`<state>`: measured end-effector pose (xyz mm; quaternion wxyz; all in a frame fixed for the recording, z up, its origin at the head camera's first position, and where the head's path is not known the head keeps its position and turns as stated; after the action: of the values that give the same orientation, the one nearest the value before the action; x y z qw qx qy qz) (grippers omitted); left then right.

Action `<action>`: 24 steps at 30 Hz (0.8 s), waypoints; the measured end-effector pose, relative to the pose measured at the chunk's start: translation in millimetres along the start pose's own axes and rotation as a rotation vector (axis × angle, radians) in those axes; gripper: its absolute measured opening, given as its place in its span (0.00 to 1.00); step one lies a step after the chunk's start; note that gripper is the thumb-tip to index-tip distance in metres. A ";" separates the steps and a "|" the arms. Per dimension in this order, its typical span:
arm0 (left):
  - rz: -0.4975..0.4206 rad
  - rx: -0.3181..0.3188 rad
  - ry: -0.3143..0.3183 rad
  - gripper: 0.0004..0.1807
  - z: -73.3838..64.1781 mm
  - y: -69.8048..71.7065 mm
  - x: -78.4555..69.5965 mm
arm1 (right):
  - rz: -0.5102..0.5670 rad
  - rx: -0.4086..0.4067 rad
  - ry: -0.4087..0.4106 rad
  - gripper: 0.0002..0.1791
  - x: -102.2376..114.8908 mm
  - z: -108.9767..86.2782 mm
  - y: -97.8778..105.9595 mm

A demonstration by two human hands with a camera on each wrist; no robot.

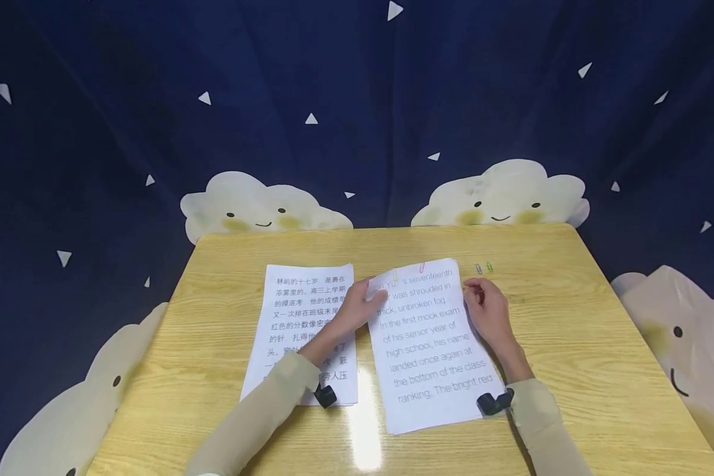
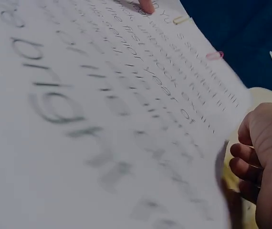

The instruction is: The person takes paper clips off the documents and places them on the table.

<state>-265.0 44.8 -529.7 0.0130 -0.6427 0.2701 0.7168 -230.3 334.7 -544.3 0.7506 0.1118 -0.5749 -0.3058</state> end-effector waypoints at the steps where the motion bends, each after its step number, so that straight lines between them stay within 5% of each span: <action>1: -0.031 -0.003 -0.007 0.18 -1.9 3.4 -0.3 | 0.017 -0.001 0.004 0.13 2.0 1.1 0.7; 7: -0.148 -0.047 -0.032 0.21 -11.5 28.3 -2.1 | 0.172 0.028 0.088 0.22 30.4 11.7 2.0; 14: -0.200 -0.093 -0.035 0.22 -17.4 53.8 -8.8 | 0.257 0.088 0.171 0.28 104.1 15.2 7.3; 24: -0.298 -0.142 -0.070 0.19 -26.7 68.4 -19.8 | 0.331 0.127 0.210 0.31 162.3 20.5 3.0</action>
<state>-262.2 -17.9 -486.7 0.0831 -0.6495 0.1199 0.7463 -223.8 245.4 -407.4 0.8379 0.0942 -0.5222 -0.1281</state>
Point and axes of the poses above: each hand's wrist, its own z-axis towards the middle knuckle, its own y-axis out of the back of the hand, x = y × z, the point moved 6 cm from there along z, towards the middle knuckle, and after that the axes turned 5 degrees about z, right-handed, at the moved point
